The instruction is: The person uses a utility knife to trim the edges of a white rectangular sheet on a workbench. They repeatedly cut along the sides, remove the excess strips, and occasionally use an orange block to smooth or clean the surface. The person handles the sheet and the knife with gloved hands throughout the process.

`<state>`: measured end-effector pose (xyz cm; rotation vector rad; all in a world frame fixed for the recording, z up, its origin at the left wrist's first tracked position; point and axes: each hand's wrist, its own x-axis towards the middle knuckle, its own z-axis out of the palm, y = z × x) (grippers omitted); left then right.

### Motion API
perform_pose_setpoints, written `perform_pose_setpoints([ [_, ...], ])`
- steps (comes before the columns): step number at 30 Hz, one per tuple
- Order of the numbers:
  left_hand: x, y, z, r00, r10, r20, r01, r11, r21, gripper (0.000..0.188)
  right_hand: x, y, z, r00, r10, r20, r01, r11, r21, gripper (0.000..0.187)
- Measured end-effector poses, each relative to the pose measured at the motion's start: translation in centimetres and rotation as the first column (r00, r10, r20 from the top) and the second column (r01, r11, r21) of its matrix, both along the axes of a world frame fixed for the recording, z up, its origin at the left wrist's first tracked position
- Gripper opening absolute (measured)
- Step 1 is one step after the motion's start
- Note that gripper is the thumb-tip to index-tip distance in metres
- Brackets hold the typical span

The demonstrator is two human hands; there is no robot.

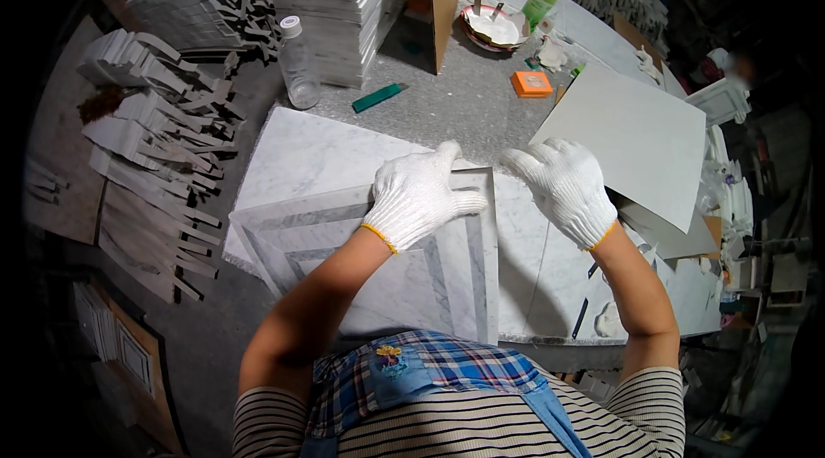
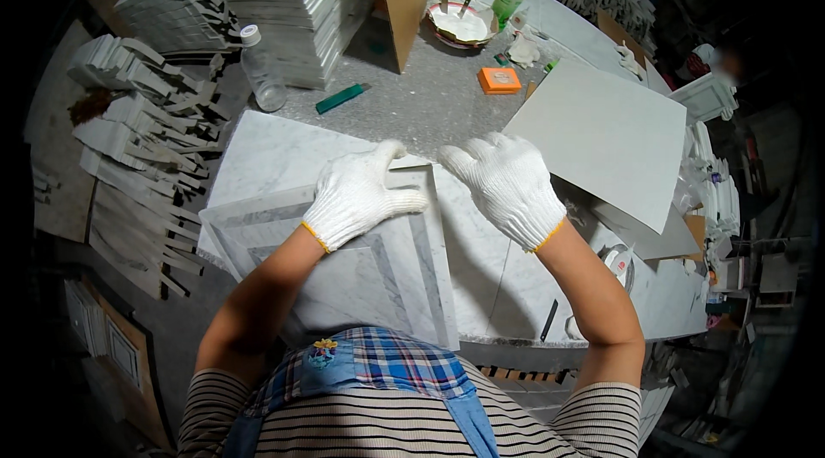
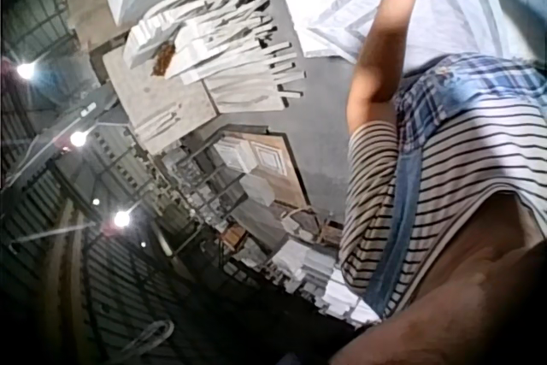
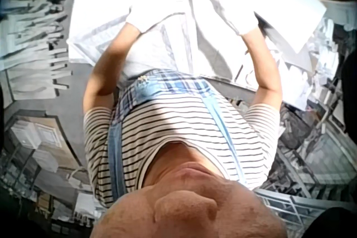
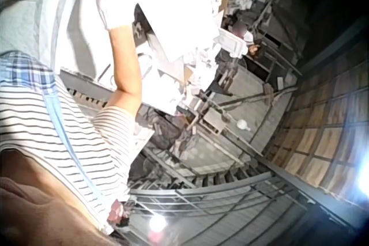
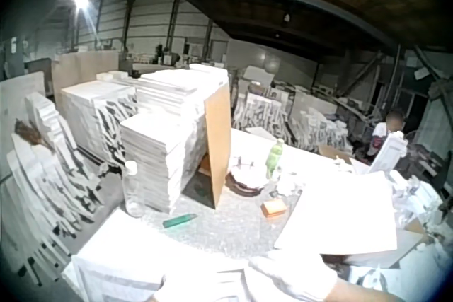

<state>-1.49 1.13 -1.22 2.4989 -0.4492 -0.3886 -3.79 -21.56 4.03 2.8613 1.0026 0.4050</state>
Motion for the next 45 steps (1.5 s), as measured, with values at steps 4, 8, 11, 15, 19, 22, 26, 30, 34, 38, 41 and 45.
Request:
perform_pose_setpoints([
  [4, 0.0, 0.0, -0.1, 1.000, 0.008, 0.011, -0.008, 1.000, -0.020, 0.079, 0.4, 0.3, -0.4, 1.000, 0.015, -0.002, -0.016, 0.999, -0.035, 0.034],
  [8, -0.4, 0.2, 1.0, 0.999, 0.013, -0.036, -0.014, 1.000, -0.024, 0.083, 0.7, 0.4, 0.2, 0.998, 0.017, -0.058, -0.016, 1.000, 0.014, 0.032],
  [11, -0.5, 0.3, 1.0, 0.999, 0.023, -0.027, -0.024, 0.999, -0.033, 0.086, 1.0, 0.0, 1.3, 0.987, -0.001, -0.162, 0.036, 0.976, 0.213, 0.024],
  [15, -0.3, 0.7, 1.3, 0.998, -0.005, -0.056, 0.001, 0.997, -0.073, 0.088, 2.8, -0.6, 1.6, 0.897, -0.090, -0.434, 0.248, 0.914, 0.322, 0.026],
  [19, -0.2, 1.8, 1.0, 1.000, -0.030, -0.004, 0.029, 0.987, -0.158, 0.090, 5.1, -0.1, 1.6, 0.669, -0.050, -0.742, 0.387, 0.875, 0.290, 0.026],
  [22, -0.2, 2.0, 0.7, 0.999, -0.028, 0.030, 0.034, 0.976, -0.216, 0.091, 6.8, -0.2, 0.3, 0.448, 0.078, -0.891, 0.473, 0.825, 0.309, 0.027],
  [26, 0.0, 2.1, 1.7, 0.996, -0.043, -0.074, 0.024, 0.973, -0.230, 0.090, 8.4, 0.1, -0.5, 0.240, 0.175, -0.955, 0.479, 0.834, 0.273, 0.032],
  [30, -0.1, 2.1, 1.2, 0.995, -0.039, -0.088, 0.014, 0.964, -0.265, 0.091, 8.9, 0.2, -2.2, 0.168, 0.360, -0.918, 0.471, 0.789, 0.395, 0.039],
  [34, 0.0, 2.2, 1.6, 0.992, -0.039, -0.120, 0.008, 0.968, -0.251, 0.092, 9.5, 0.2, -2.7, 0.093, 0.374, -0.923, 0.502, 0.783, 0.367, 0.037],
  [38, -0.1, 2.1, 1.5, 0.994, -0.071, -0.088, 0.050, 0.975, -0.218, 0.081, 10.3, -0.9, -3.0, 0.069, 0.393, -0.917, 0.484, 0.791, 0.375, 0.034],
  [41, -0.1, 2.2, 1.9, 0.990, -0.059, -0.129, 0.028, 0.972, -0.232, 0.081, 10.3, -1.1, -2.7, 0.026, 0.410, -0.912, 0.506, 0.781, 0.366, 0.033],
  [45, -0.1, 2.1, 2.4, 0.982, -0.033, -0.187, -0.014, 0.970, -0.243, 0.084, 10.2, -1.2, -3.1, 0.065, 0.410, -0.910, 0.496, 0.778, 0.386, 0.033],
])
